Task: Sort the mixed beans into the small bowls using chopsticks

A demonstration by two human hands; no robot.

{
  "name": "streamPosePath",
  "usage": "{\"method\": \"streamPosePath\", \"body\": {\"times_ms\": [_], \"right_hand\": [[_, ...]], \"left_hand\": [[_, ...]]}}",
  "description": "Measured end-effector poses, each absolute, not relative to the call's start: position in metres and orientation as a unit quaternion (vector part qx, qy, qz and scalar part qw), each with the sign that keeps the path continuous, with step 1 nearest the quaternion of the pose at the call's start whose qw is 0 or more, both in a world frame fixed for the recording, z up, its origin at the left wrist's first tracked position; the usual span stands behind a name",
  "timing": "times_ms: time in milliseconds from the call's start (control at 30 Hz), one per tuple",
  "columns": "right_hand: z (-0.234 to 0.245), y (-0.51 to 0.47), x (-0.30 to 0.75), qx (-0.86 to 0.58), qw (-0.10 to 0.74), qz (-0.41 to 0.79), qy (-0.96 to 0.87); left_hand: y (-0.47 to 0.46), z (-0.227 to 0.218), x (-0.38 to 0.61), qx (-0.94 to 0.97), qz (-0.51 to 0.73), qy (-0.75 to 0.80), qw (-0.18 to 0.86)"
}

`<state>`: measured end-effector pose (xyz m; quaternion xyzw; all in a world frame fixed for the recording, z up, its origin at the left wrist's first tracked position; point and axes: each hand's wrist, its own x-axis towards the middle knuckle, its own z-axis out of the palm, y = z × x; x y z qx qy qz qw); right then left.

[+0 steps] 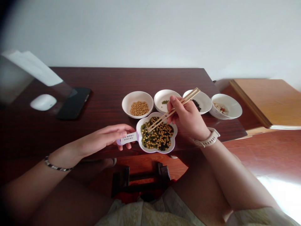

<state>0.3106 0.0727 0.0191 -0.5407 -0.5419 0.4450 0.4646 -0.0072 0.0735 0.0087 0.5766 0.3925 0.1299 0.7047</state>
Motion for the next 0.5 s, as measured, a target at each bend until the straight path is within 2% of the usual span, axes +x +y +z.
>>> {"method": "streamPosePath", "body": {"times_ms": [500], "right_hand": [[0.0201,0.0715,0.3101,-0.545,0.464,0.444,-0.539]], "left_hand": [[0.0728,0.0082,-0.0066,0.576,0.136,0.399,0.700]]}}
